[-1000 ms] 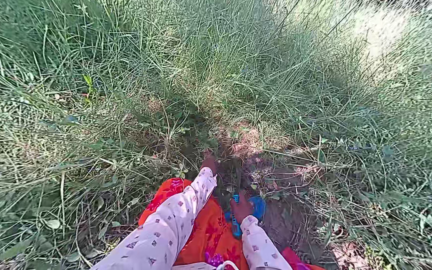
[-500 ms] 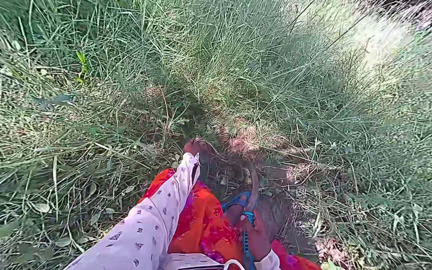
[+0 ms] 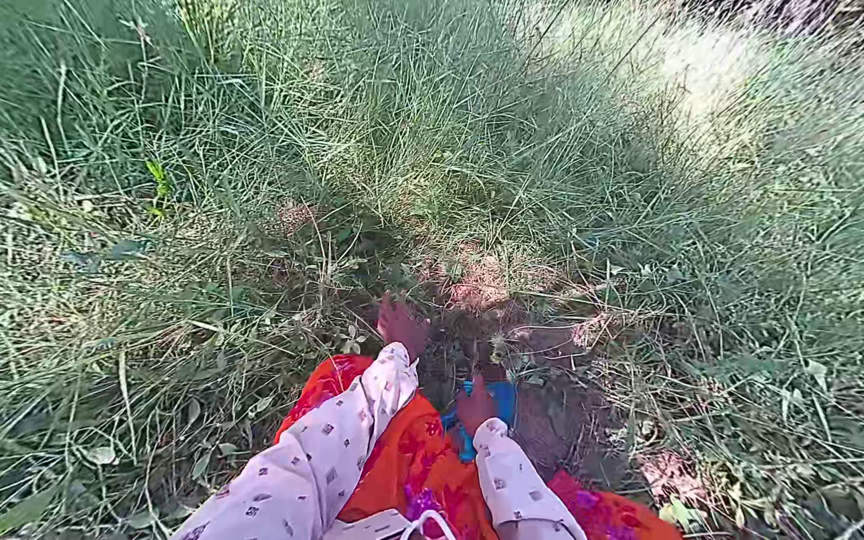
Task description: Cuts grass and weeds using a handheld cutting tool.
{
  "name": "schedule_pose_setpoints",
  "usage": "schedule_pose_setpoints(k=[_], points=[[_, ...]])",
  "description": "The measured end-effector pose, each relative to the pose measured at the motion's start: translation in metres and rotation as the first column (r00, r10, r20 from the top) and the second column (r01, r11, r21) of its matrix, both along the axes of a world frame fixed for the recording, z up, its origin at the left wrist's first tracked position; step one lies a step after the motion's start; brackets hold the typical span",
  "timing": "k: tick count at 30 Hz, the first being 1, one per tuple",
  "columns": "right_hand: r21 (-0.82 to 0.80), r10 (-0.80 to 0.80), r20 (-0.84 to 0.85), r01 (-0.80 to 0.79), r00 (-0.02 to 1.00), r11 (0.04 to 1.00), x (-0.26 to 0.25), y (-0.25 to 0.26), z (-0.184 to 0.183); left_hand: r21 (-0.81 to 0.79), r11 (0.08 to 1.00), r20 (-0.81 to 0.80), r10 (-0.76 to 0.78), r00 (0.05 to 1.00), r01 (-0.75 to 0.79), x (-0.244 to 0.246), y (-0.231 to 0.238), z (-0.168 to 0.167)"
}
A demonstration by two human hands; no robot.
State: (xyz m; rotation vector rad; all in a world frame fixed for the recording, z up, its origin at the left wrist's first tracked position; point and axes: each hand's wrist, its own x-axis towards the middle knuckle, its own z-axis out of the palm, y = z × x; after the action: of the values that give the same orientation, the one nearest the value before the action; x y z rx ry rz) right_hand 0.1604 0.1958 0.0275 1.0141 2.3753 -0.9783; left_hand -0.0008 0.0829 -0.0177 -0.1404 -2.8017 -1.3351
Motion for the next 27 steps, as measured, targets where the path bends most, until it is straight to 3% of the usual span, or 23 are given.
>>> schedule_pose_setpoints(k=[3,6,8,11,14,17,19,20,21,24,27], points=[[-0.03,0.052,0.012,-0.051,0.999,0.998,0.014,-0.017,0.024,0.054,0.998,-0.157,-0.014,0.988,0.023,0.006,-0.002,-0.002],[-0.184,-0.036,-0.143,0.009,0.989,0.983,0.023,-0.005,0.03,0.077,0.997,-0.207,0.004,0.978,0.012,0.0,-0.003,-0.01],[-0.304,-0.142,-0.286,0.051,0.948,0.951,0.023,0.009,0.03,0.044,0.996,-0.164,-0.066,0.984,0.074,-0.003,-0.002,-0.012],[-0.307,-0.28,-0.398,0.161,0.874,0.938,0.014,0.021,0.021,-0.107,0.961,-0.074,-0.265,0.961,0.257,-0.003,0.006,-0.009],[-0.324,-0.417,-0.442,0.292,0.794,0.9,0.006,0.028,0.01,-0.272,0.826,0.001,-0.513,0.858,0.494,0.004,0.027,-0.009],[-0.48,-0.589,-0.437,0.377,0.68,0.792,0.004,0.023,0.015,-0.377,0.577,0.13,-0.742,0.658,0.725,0.01,0.056,-0.012],[-0.544,-0.653,-0.435,0.396,0.621,0.739,0.004,0.02,0.014,-0.42,0.452,0.231,-0.786,0.574,0.787,0.01,0.075,-0.019],[-0.556,-0.661,-0.445,0.392,0.605,0.733,0.004,0.019,0.013,-0.435,0.429,0.296,-0.762,0.576,0.792,0.006,0.085,-0.021],[-0.557,-0.659,-0.452,0.387,0.601,0.735,0.004,0.018,0.011,-0.422,0.451,0.35,-0.72,0.6,0.787,0.0,0.093,-0.024],[-0.519,-0.63,-0.458,0.387,0.628,0.762,0.003,0.019,0.002,-0.336,0.656,0.437,-0.527,0.729,0.676,-0.03,0.111,-0.043],[-0.496,-0.591,-0.444,0.364,0.673,0.788,0.0,0.024,-0.01,-0.291,0.746,0.545,-0.386,0.744,0.599,-0.053,0.111,-0.043]])
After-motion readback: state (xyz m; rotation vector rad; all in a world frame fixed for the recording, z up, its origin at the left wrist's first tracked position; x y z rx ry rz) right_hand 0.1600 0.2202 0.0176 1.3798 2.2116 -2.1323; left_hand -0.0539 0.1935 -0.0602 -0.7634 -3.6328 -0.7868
